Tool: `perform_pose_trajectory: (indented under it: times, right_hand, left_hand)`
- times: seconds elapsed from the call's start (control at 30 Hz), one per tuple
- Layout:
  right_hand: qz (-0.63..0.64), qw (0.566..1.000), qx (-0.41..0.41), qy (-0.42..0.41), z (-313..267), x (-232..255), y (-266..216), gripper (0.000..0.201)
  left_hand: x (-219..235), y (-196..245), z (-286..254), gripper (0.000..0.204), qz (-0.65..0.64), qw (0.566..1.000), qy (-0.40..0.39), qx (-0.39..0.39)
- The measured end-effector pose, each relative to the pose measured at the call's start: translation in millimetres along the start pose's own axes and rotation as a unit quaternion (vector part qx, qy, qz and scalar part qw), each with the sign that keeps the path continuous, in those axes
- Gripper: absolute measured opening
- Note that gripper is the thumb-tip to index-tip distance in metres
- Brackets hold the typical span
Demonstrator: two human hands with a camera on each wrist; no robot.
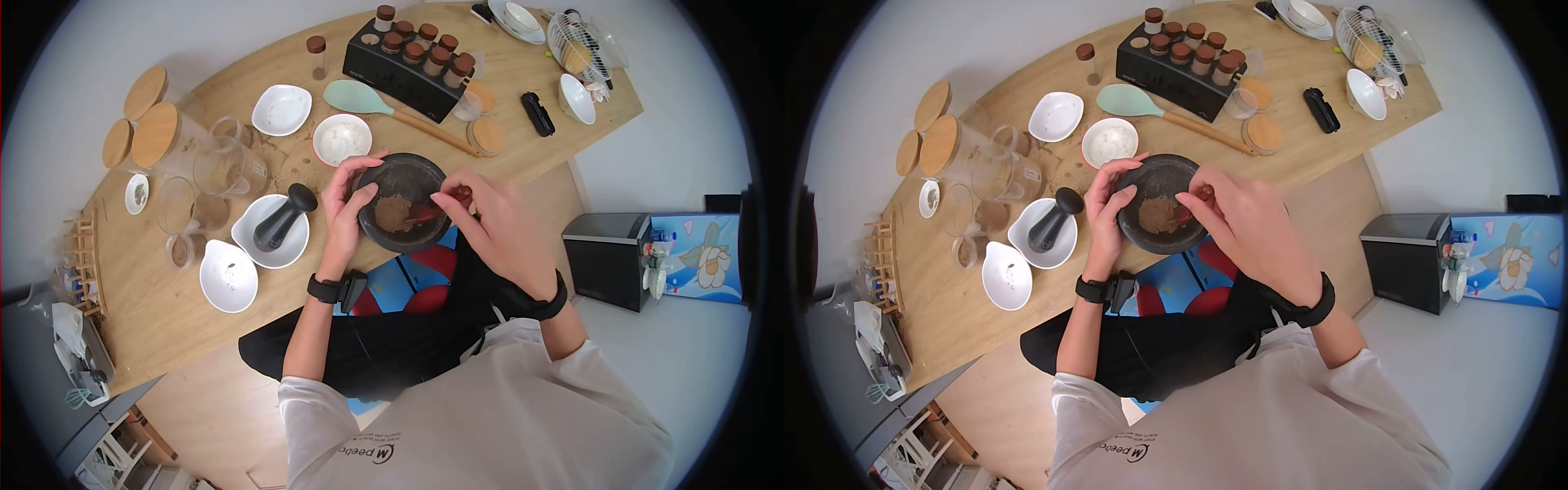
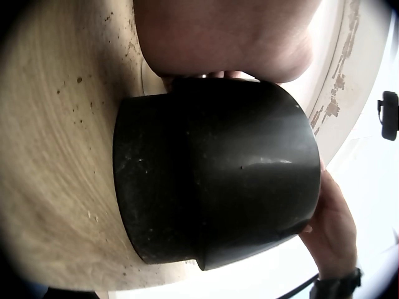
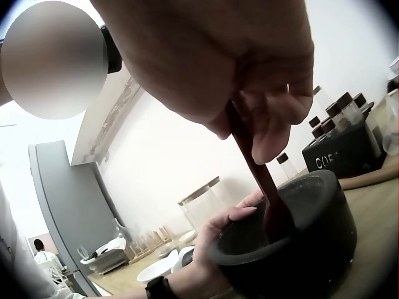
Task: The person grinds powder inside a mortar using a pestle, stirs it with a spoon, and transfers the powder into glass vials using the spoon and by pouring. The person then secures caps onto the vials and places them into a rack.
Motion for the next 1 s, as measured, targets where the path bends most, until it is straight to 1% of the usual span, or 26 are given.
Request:
perform_pose_trajectory:
  times: [0.1,0.17,0.2,0.27,0.3,0.37,0.4,0.47,0.6,0.67,0.7,0.77,0.8,0.87,0.9,0.97,1.0]
  right_hand:
    - [0.0,1.0,-0.025,-0.014,-4.8,5.7,-3.3,0.015]
    - [-0.066,0.997,-0.022,0.014,-5.3,20.0,-11.7,0.015]
    - [-0.067,0.997,-0.021,0.016,-4.6,19.8,-11.5,0.015]
    - [-0.11,0.994,-0.021,-0.015,-2.7,13.7,-9.0,0.014]
    - [-0.11,0.994,-0.02,-0.014,-1.3,10.2,-6.0,0.014]
    - [-0.004,1.0,-0.001,-0.029,1.7,2.5,-1.2,0.014]
    - [-0.004,0.999,-0.002,-0.032,1.2,4.4,-5.3,0.014]
    - [0.01,0.998,-0.061,-0.013,-0.7,15.0,-13.0,0.014]
    - [-0.019,0.998,-0.062,0.0,-0.5,18.9,-12.3,0.015]
    - [-0.059,0.995,-0.076,-0.031,4.2,12.7,-12.5,0.015]
    - [-0.059,0.995,-0.076,-0.03,4.1,12.2,-11.3,0.015]
    - [0.034,0.993,-0.108,-0.022,4.5,11.1,-7.1,0.017]
    - [0.035,0.993,-0.11,-0.024,3.4,12.8,-7.6,0.017]
    - [0.03,0.994,-0.101,0.009,0.7,22.0,-10.8,0.017]
    - [0.03,0.994,-0.101,0.011,0.8,20.2,-7.9,0.017]
    - [-0.084,0.996,-0.027,0.012,0.3,9.7,-3.6,0.016]
    - [-0.084,0.996,-0.027,0.013,0.8,7.3,-1.7,0.016]
  left_hand:
    - [-0.2,3.1,-2.3,0.038,-0.006,1.0,0.006,0.006]
    - [-0.5,2.7,-0.6,0.038,-0.018,1.0,0.009,0.003]
    - [0.5,1.7,-0.4,0.039,-0.005,1.0,0.002,-0.001]
    - [0.1,0.9,-0.4,0.04,0.007,1.0,-0.005,-0.005]
    - [-0.7,1.1,-0.5,0.039,0.002,1.0,-0.002,-0.003]
    - [-0.5,1.6,0.4,0.039,-0.002,1.0,0.002,0.0]
    - [-0.4,2.8,0.1,0.038,-0.009,1.0,0.006,0.003]
    - [0.4,2.0,-3.1,0.037,-0.017,1.0,0.011,0.01]
    - [-0.4,2.7,-0.2,0.037,-0.013,1.0,0.007,0.0]
    - [-2.0,3.4,-0.2,0.037,-0.014,1.0,0.007,0.0]
    - [-1.9,3.2,-0.3,0.037,-0.015,1.0,0.006,0.001]
    - [-0.3,3.1,0.0,0.037,-0.016,1.0,0.008,0.002]
    - [0.1,3.7,-0.1,0.037,-0.008,1.0,0.008,0.002]
    - [0.2,3.5,-0.5,0.037,-0.001,1.0,0.003,0.004]
    - [0.3,2.9,-0.2,0.037,-0.006,1.0,0.005,0.002]
    - [-0.7,2.5,0.0,0.037,-0.01,1.0,0.005,0.0]
    - [-1.1,2.6,0.1,0.037,-0.014,1.0,0.006,0.0]
Point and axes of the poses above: each hand's wrist, its own z-axis towards the middle knuckle, its own x-axis out of the back of the hand, y = z × x, the point moved 3 cm from there along z, towards the middle knuckle, and after that the axes turned 13 degrees about -x, right-handed, at the moved point
